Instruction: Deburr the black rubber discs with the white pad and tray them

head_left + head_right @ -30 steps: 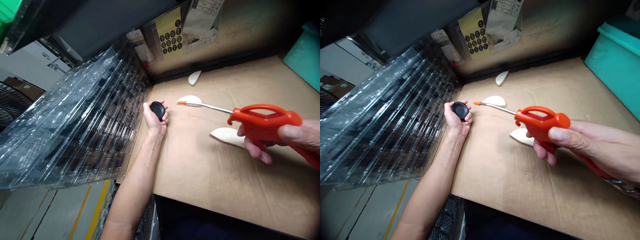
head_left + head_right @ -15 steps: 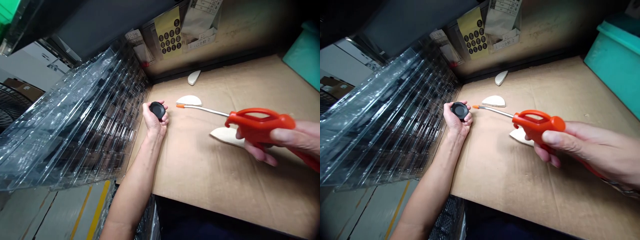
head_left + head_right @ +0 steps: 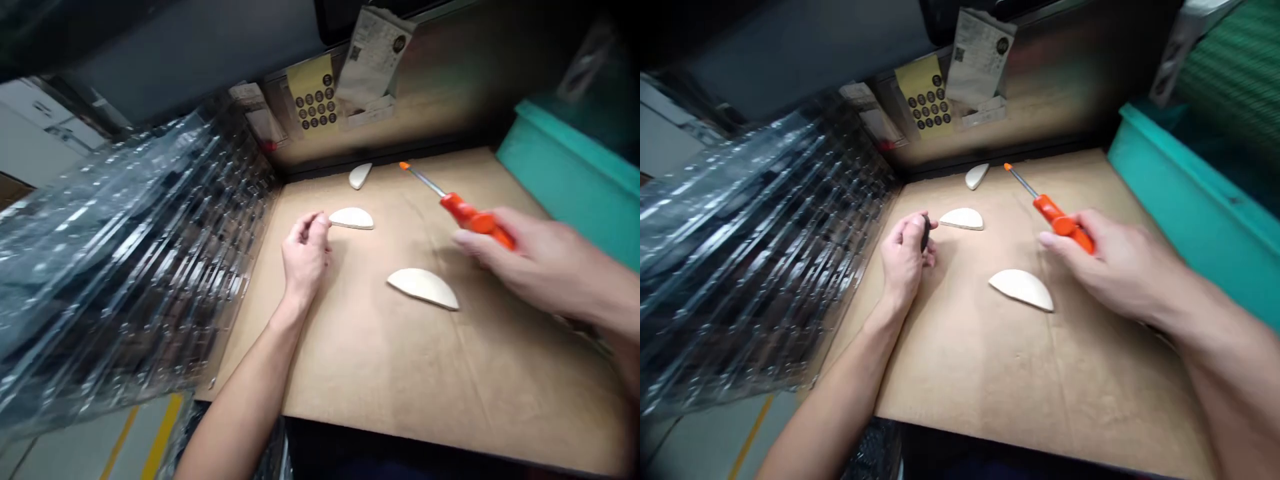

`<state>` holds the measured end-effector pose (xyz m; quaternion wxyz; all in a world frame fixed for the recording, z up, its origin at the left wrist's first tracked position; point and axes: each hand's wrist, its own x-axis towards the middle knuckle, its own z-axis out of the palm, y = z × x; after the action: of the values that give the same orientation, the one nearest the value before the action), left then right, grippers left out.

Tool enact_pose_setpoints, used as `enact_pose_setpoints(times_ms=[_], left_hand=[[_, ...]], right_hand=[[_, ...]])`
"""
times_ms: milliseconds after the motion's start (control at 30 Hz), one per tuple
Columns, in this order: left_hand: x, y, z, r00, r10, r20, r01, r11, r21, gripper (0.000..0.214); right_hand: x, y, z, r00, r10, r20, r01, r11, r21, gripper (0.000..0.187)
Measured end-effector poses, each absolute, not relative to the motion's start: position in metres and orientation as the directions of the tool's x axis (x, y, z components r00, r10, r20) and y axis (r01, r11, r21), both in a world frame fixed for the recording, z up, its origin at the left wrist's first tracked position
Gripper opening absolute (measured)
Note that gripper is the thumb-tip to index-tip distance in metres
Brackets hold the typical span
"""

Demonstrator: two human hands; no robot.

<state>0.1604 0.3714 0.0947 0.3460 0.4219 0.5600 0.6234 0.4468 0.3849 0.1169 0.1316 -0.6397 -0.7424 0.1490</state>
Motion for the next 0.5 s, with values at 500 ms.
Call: enact_pose_setpoints(times_ms=[500], left_hand=[[0.177,0.349,0.088,0.075,0.664,0.744,0.672,-0.584,0.455,0.074]], right_hand=[[0.441,0.389,0.094,-0.117,0.990,-0.082,0.980,0.102,-0.168,0.068]])
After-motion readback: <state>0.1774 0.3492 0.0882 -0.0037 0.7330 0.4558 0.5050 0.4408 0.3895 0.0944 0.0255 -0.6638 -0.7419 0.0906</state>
